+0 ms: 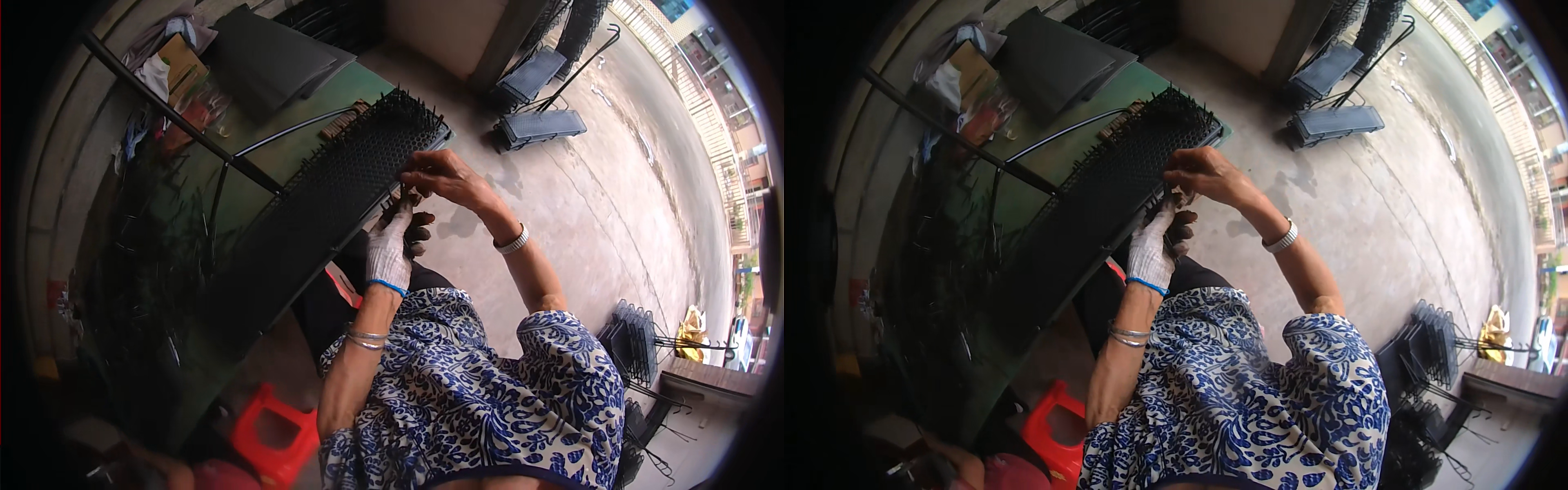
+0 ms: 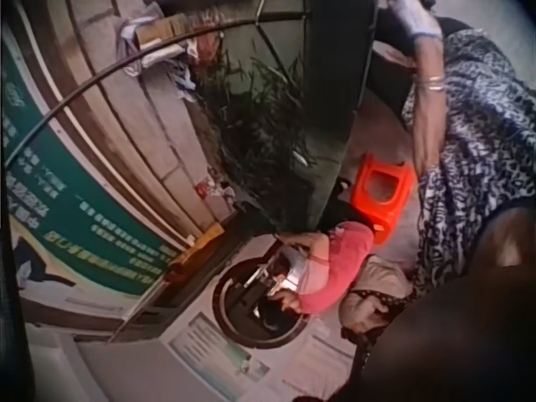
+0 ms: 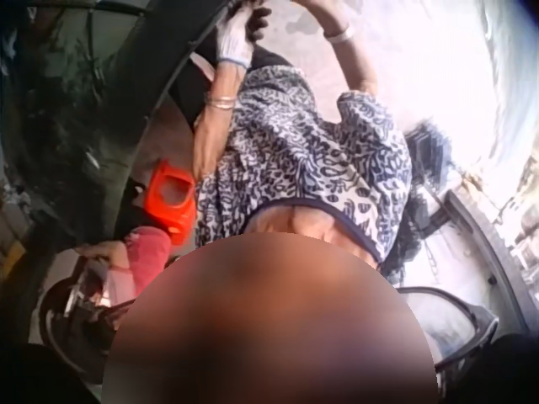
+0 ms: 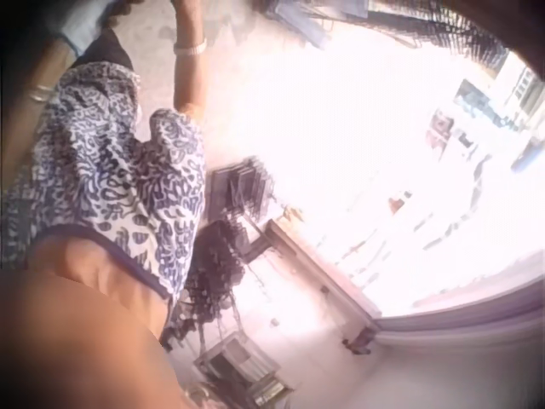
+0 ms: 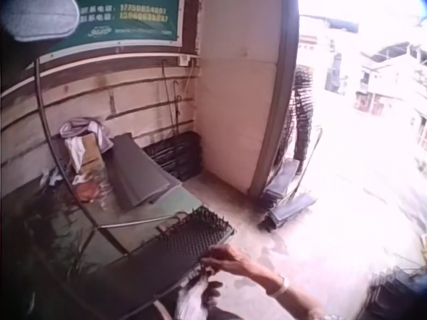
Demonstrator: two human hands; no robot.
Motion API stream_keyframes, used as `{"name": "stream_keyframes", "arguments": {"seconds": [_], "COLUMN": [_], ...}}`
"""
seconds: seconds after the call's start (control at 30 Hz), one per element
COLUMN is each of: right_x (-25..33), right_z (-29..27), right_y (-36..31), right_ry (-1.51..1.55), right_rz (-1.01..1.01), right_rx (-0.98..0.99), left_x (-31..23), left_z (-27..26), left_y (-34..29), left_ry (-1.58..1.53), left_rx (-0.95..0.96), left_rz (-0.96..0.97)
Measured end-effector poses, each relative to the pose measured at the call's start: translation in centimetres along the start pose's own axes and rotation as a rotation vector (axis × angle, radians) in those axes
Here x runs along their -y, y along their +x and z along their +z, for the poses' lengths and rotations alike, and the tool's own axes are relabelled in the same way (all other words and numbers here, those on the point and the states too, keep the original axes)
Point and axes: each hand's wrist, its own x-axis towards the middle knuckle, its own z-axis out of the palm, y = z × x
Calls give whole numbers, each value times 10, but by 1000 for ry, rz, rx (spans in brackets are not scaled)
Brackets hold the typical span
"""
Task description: Inserting small pins into a black mesh grid panel to assemble a component.
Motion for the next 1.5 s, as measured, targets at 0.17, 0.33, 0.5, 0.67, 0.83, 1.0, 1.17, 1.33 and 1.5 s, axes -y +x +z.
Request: {"name": "stream_keyframes", "arguments": {"seconds": [0.17,0.33,0.5,0.67,0.83,1.0,1.17,1.33,1.5], "right_x": [4,9,12,21,22,25,26,42,15], "right_z": [1,0,-1,-4,-6,-3,-1,-13,-11], "right_y": [4,11,17,17,17,16,16,17,45], "right_ry": [215,96,71,97,177,176,139,92,-76], "right_rz": [122,59,45,40,12,68,54,16,-299], "right_rx": [62,36,20,-4,39,51,15,-174,-606], "left_x": [-5,-12,-13,-14,-17,-13,-13,-11,-7], "left_z": [-9,-9,-8,-9,-9,-17,-14,-18,-15], "left_y": [3,0,3,6,6,14,10,10,15], "left_ry": [40,120,105,95,68,66,128,158,-31], "left_rx": [17,15,-13,-26,-17,14,9,19,28], "left_rz": [8,55,104,104,87,65,75,94,46]}}
